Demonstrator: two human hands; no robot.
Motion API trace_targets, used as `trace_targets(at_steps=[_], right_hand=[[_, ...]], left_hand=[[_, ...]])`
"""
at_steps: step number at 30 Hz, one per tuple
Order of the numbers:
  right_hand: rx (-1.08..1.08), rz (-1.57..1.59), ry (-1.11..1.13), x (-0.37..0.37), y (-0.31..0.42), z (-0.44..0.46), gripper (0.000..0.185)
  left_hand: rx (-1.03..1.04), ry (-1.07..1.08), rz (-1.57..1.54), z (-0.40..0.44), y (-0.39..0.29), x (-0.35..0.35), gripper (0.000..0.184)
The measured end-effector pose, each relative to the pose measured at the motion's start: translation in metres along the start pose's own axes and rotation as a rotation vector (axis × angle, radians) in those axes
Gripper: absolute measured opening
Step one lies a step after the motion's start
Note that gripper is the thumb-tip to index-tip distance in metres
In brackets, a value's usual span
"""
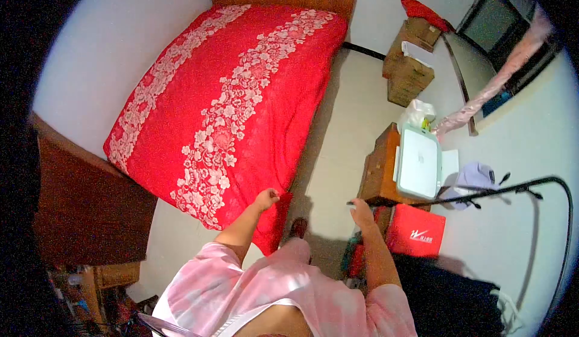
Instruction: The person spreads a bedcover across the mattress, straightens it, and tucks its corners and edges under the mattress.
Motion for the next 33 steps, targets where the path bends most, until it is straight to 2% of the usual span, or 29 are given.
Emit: trace_targets(at_steps=[2,4,6,7,10,12,15,19,22,25,27,28,30,32,33], right_hand=[[-0.051,-0.012,0.062,-0.018,0.027,0.040,0.034],[-0.114,-0.038,0.090,-0.021,0.035,0.079,0.035],[-0.207,-0.096,0.073,-0.038,0.045,0.129,0.036],[-0.154,-0.204,0.105,-0.044,0.048,0.149,0.038],[-0.291,-0.186,-0.009,-0.067,0.073,0.200,0.035],[-0.241,-0.193,0.060,-0.070,0.079,0.238,0.036],[-0.295,-0.208,0.111,-0.069,0.098,0.290,0.038],[-0.393,-0.259,0.172,-0.057,0.112,0.363,0.039],[-0.540,-0.262,0.238,-0.042,0.120,0.425,0.038],[-0.609,-0.319,0.340,-0.006,0.116,0.496,0.039],[-0.721,-0.309,0.431,0.020,0.111,0.536,0.041],[-0.780,-0.307,0.477,0.029,0.112,0.557,0.042],[-0.730,-0.384,0.628,0.034,0.133,0.579,0.043],[-0.705,-0.445,0.755,0.037,0.128,0.607,0.045],[-0.727,-0.462,0.810,0.045,0.123,0.620,0.046]], left_hand=[[-0.093,-0.057,-0.066,0.028,0.006,-0.007,0.026],[-0.073,-0.060,-0.139,0.063,0.021,0.003,0.024],[-0.084,-0.057,-0.159,0.095,0.009,0.001,0.024],[-0.099,-0.059,-0.150,0.109,0.003,-0.003,0.024],[-0.117,-0.070,-0.126,0.141,-0.014,-0.034,0.022],[-0.098,-0.091,-0.149,0.165,-0.030,-0.064,0.019],[-0.063,-0.165,-0.222,0.211,-0.016,-0.095,0.020],[-0.163,-0.304,-0.210,0.235,-0.006,-0.137,0.018],[-0.271,-0.426,-0.268,0.237,0.022,-0.144,0.020],[-0.322,-0.548,-0.307,0.246,0.089,-0.111,0.020],[-0.489,-0.577,-0.305,0.248,0.138,-0.071,0.021],[-0.628,-0.584,-0.122,0.217,0.072,-0.089,0.020],[-0.612,-0.703,-0.277,0.206,0.053,-0.055,0.015],[-0.721,-0.739,-0.604,0.216,0.076,0.019,0.014],[-0.761,-0.734,-0.534,0.219,0.049,0.032,0.016]])
Point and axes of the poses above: each hand's wrist, its own z-axis towards the middle knuckle, its own x-axis out of the palm, y = z × x, the point moved 6 cm from there along z, towards the middle knuckle, and after that the axes turned 4 degrees about -y, right-handed, at the moved point
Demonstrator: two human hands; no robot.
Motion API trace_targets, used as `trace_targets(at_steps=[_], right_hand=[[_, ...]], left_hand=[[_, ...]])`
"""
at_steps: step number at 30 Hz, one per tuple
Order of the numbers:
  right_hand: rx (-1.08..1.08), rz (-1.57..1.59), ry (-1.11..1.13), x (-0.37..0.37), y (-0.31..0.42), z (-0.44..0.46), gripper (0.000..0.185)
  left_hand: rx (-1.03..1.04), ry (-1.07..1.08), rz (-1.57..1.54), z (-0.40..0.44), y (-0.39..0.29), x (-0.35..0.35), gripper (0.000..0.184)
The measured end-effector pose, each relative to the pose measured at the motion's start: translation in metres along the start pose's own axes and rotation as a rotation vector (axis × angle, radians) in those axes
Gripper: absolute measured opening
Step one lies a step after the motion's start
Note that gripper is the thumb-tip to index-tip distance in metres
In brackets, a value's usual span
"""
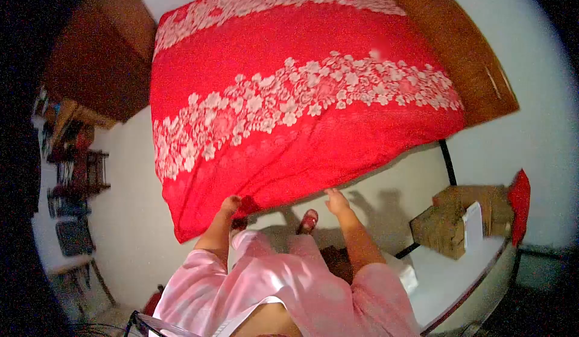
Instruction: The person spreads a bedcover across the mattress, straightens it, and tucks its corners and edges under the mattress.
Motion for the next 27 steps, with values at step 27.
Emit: trace_targets(at_steps=[27], right_hand=[[-0.377,-0.011,0.267,0.087,-0.062,0.176,0.015]], left_hand=[[0.144,-0.234,0.709,0.010,-0.082,0.076,0.014]])
Point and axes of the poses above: each hand's wrist, its own z-axis towards the middle knuckle, its own x-axis out of the palm, y = z × x, the point moved 6 cm from there along z, towards the middle knuckle, and after that the axes turned 4 degrees about -y, right-handed, at the moved point
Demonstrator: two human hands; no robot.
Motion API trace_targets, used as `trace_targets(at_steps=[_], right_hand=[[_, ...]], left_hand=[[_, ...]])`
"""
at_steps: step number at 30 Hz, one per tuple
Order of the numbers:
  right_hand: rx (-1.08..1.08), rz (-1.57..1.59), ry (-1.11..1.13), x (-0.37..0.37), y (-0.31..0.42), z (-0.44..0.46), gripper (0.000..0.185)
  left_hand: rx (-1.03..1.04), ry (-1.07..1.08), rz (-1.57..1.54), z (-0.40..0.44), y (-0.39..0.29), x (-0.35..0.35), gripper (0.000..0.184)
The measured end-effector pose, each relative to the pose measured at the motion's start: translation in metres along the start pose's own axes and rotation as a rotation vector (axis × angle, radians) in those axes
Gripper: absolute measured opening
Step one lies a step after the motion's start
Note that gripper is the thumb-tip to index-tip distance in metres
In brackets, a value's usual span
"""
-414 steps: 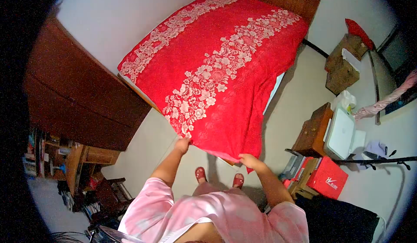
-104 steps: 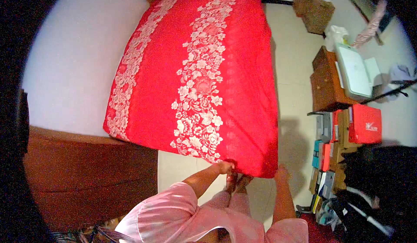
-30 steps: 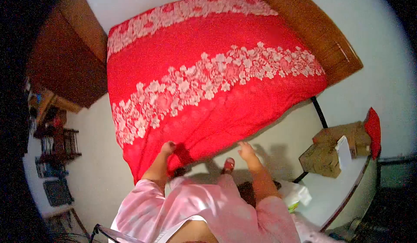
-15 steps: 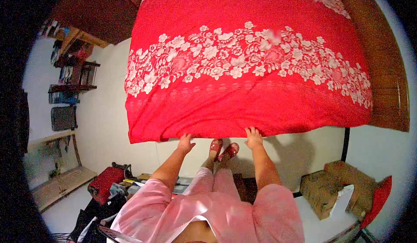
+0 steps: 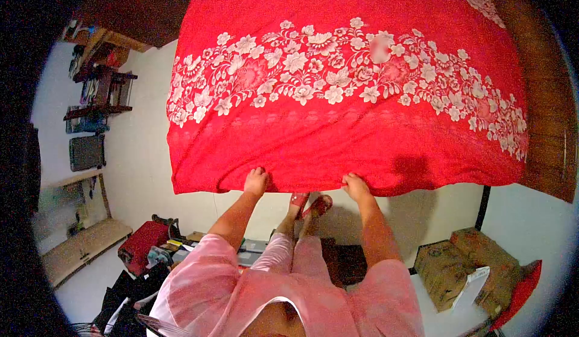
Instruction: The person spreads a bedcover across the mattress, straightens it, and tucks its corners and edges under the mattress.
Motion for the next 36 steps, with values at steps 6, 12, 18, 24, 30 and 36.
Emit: trace_targets(at_steps=[6,12,18,24,30,36], right_hand=[[0.021,0.267,0.159,0.009,-0.007,-0.052,0.014],[0.378,0.180,0.343,0.040,-0.021,-0.048,0.017],[0.414,0.355,0.207,0.022,0.003,-0.057,0.038],[0.269,0.161,-0.078,-0.043,-0.001,-0.120,0.048],[0.462,0.231,-0.303,-0.113,-0.059,-0.218,0.053],[0.635,0.090,-0.573,-0.153,-0.159,-0.298,0.054]], left_hand=[[0.037,0.296,-0.347,-0.039,-0.009,0.011,0.017],[0.043,0.526,-0.383,-0.037,-0.002,0.060,0.016],[0.214,0.529,-0.208,-0.008,-0.022,0.077,0.029],[0.164,0.584,-0.303,0.015,-0.062,0.035,0.038],[0.424,0.461,-0.184,0.050,-0.148,-0.012,0.046],[0.559,0.343,-0.210,0.085,-0.273,-0.045,0.045]])
Point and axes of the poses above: each hand's wrist, its own z-axis towards the middle knuckle, its own x-axis out of the palm, y = z × x, the point moved 6 cm from there along z, towards the middle knuckle, and after that the axes turned 4 degrees about -y, right-handed, at the moved point
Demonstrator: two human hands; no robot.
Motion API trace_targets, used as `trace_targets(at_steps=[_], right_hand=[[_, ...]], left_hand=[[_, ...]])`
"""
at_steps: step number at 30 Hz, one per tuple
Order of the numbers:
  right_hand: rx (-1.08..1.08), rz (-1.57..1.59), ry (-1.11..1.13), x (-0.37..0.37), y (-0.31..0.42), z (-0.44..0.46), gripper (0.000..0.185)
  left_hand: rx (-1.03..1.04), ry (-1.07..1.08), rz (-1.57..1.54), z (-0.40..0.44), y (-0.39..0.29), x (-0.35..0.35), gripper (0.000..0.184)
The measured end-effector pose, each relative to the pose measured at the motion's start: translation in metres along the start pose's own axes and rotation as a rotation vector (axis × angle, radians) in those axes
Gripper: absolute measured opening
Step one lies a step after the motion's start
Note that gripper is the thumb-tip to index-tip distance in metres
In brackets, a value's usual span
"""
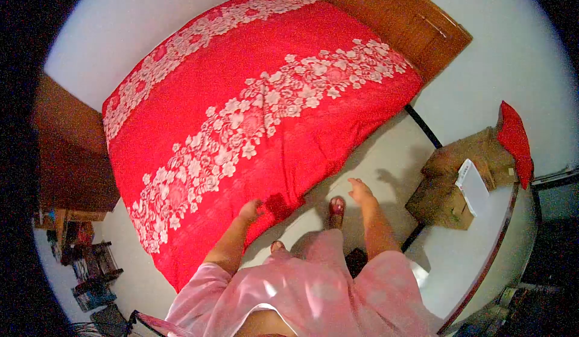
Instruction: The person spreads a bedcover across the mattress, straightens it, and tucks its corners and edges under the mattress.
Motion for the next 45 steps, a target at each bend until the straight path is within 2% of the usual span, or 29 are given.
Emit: trace_targets(at_steps=[3,6,10,15,17,20,21,24,25,28,29,30,32,33,35,36,37,38,40,44,45], right_hand=[[0.075,0.113,-0.027,-0.039,-0.044,0.028,0.055],[0.105,0.044,-0.046,-0.056,-0.100,0.075,0.055],[-0.022,0.015,-0.018,-0.079,-0.152,0.140,0.057],[-0.262,-0.030,0.053,-0.082,-0.187,0.243,0.063],[-0.307,-0.113,0.031,-0.083,-0.184,0.283,0.064],[-0.381,-0.237,0.011,-0.095,-0.153,0.324,0.065],[-0.405,-0.278,0.005,-0.091,-0.148,0.337,0.065],[-0.378,-0.367,0.057,-0.057,-0.155,0.372,0.063],[-0.431,-0.398,-0.027,-0.055,-0.153,0.381,0.048],[-0.563,-0.340,0.169,-0.042,-0.160,0.401,0.027],[-0.669,-0.233,0.083,-0.049,-0.157,0.402,0.016],[-0.563,-0.187,0.219,-0.047,-0.167,0.406,0.011],[-0.343,-0.094,0.485,-0.044,-0.187,0.404,0.024],[-0.413,-0.141,0.484,-0.052,-0.189,0.400,0.019],[-0.551,-0.237,0.478,-0.070,-0.199,0.388,0.018],[-0.513,-0.319,0.534,-0.078,-0.207,0.380,0.018],[-0.472,-0.403,0.590,-0.087,-0.218,0.372,0.020],[-0.427,-0.487,0.644,-0.093,-0.230,0.364,0.023],[-0.239,-0.544,0.669,-0.100,-0.259,0.360,0.031],[0.109,-0.509,0.645,-0.115,-0.272,0.356,0.045],[0.072,-0.546,0.679,-0.093,-0.286,0.359,0.045]], left_hand=[[0.007,-0.010,-0.019,0.052,-0.040,0.011,0.044],[-0.022,0.005,-0.099,0.109,-0.075,0.046,0.044],[-0.128,0.121,0.064,0.171,-0.143,0.102,0.050],[-0.344,-0.001,0.163,0.243,-0.217,0.115,0.060],[-0.404,-0.053,0.189,0.262,-0.224,0.121,0.064],[-0.518,-0.018,0.352,0.281,-0.207,0.139,0.061],[-0.500,-0.079,0.379,0.285,-0.206,0.135,0.046],[-0.588,0.007,0.355,0.299,-0.187,0.140,0.043],[-0.570,-0.007,0.346,0.301,-0.184,0.141,0.038],[-0.508,-0.072,0.301,0.301,-0.178,0.146,0.027],[-0.484,-0.111,0.276,0.299,-0.177,0.144,0.024],[-0.459,-0.153,0.254,0.299,-0.181,0.138,0.021],[-0.574,-0.032,0.097,0.290,-0.184,0.136,0.020],[-0.629,0.028,0.018,0.283,-0.189,0.132,0.019],[-0.462,-0.067,-0.063,0.275,-0.211,0.122,0.015],[-0.375,-0.113,-0.101,0.271,-0.220,0.118,0.014],[-0.428,-0.045,-0.121,0.269,-0.223,0.123,0.013],[-0.389,-0.033,-0.132,0.271,-0.228,0.127,0.013],[-0.305,-0.008,-0.154,0.279,-0.234,0.134,0.013],[-0.416,0.125,-0.093,0.301,-0.221,0.174,0.012],[-0.459,0.134,-0.068,0.306,-0.199,0.205,0.015]])
Point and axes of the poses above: each hand's wrist, its own z-axis towards the middle knuckle, its own x-axis out of the palm, y = z × x, the point moved 6 cm from there along z, towards the middle knuckle, and after that the axes turned 4 degrees about -y, right-handed, at the moved point
